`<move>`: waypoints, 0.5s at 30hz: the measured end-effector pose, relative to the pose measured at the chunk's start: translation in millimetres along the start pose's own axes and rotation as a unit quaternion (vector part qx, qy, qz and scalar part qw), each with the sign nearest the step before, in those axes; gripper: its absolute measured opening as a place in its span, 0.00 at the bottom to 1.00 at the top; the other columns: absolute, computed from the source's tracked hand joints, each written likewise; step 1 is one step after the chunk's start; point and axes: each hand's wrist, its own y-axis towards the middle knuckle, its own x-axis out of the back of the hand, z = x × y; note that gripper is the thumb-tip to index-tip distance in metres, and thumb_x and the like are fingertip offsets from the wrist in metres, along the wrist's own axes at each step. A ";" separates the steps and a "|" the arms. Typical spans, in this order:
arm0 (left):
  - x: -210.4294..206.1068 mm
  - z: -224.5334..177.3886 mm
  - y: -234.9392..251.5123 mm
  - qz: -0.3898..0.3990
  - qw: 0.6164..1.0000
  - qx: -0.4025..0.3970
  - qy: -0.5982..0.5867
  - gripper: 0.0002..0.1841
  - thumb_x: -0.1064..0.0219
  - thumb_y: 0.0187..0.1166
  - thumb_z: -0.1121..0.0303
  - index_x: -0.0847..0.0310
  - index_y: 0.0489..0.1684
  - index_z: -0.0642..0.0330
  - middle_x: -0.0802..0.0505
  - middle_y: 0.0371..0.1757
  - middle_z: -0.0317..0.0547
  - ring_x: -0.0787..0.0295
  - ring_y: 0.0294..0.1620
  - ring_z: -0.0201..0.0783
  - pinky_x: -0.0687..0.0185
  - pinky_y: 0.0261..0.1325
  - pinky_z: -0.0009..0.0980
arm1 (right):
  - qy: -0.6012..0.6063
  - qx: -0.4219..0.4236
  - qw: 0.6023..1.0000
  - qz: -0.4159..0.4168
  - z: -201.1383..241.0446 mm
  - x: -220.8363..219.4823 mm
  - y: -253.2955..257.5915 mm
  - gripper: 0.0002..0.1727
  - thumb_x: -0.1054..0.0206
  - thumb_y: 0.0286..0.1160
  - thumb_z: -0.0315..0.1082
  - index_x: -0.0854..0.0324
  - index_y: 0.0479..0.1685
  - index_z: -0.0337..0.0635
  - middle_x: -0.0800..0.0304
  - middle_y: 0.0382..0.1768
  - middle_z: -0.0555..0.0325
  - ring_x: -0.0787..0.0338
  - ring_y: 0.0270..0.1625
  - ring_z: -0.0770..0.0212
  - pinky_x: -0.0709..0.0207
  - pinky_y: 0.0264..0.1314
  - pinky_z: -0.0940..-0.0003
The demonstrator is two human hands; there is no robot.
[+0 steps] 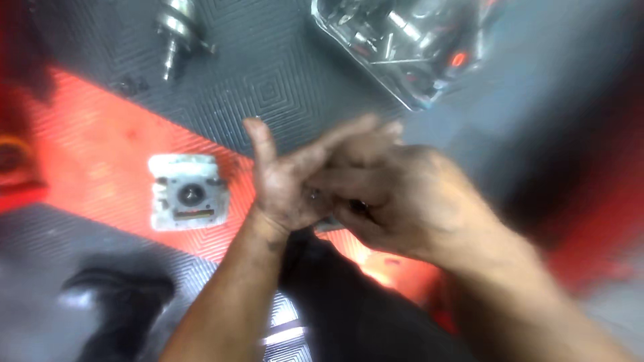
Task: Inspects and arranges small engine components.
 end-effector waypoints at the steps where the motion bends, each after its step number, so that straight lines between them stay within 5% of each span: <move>1: 1.2 0.6 1.2 0.006 1.000 0.001 0.009 0.80 0.92 0.41 0.06 0.41 0.91 0.60 0.28 0.88 0.59 0.32 0.87 0.54 0.32 0.83 0.53 | 0.015 0.003 1.000 -0.003 -1.5 -1.4 -2.8 0.13 0.38 0.72 0.41 0.06 0.42 0.60 0.21 0.31 0.69 0.20 0.30 0.68 0.31 0.25 0.65; 5: 5.0 3.5 1.0 0.010 1.000 0.001 -0.027 0.77 0.87 0.45 0.06 0.36 0.88 0.58 0.23 0.83 0.59 0.24 0.80 0.51 0.25 0.77 0.49 | 0.227 0.002 0.970 -0.085 -13.6 2.0 -13.6 0.10 0.34 0.72 0.31 0.08 0.44 0.45 0.10 0.43 0.64 0.13 0.45 0.70 0.15 0.45 0.73; 8: 9.6 -1.6 -3.7 0.003 1.000 -0.009 -0.014 0.70 0.86 0.58 0.11 0.36 0.88 0.60 0.22 0.82 0.59 0.22 0.80 0.54 0.24 0.79 0.50 | 0.340 -0.065 0.927 -0.143 -32.9 2.1 -25.9 0.06 0.26 0.73 0.32 0.13 0.45 0.46 0.08 0.41 0.69 0.13 0.37 0.76 0.17 0.39 0.81; 10: 16.2 -13.7 -11.4 -0.118 0.991 -0.001 0.063 0.56 0.87 0.78 0.25 0.28 0.78 0.61 0.13 0.73 0.56 0.12 0.69 0.52 0.14 0.68 0.48 | 0.393 -0.159 0.894 -0.142 -54.7 -10.0 -38.4 0.08 0.25 0.72 0.35 0.14 0.46 0.48 0.12 0.32 0.70 0.18 0.26 0.75 0.20 0.25 0.80; 12: 24.2 -25.9 -15.6 -0.357 0.922 0.021 0.148 0.33 0.67 0.95 0.46 0.19 0.61 0.60 0.05 0.51 0.50 0.04 0.48 0.46 0.07 0.50 0.44 | 0.456 -0.286 0.836 -0.102 -74.9 -28.0 -51.8 0.08 0.31 0.77 0.36 0.15 0.50 0.49 0.12 0.32 0.63 0.17 0.24 0.69 0.20 0.23 0.75; 15: 46.8 -31.1 -24.8 -0.552 0.803 0.049 0.218 0.11 0.43 0.88 0.62 0.17 0.45 0.58 0.11 0.34 0.42 0.14 0.30 0.38 0.14 0.33 0.37 | 0.507 -0.454 0.732 -0.044 -93.2 -64.3 -62.1 0.15 0.48 0.90 0.42 0.19 0.59 0.48 0.12 0.39 0.57 0.14 0.30 0.62 0.17 0.28 0.66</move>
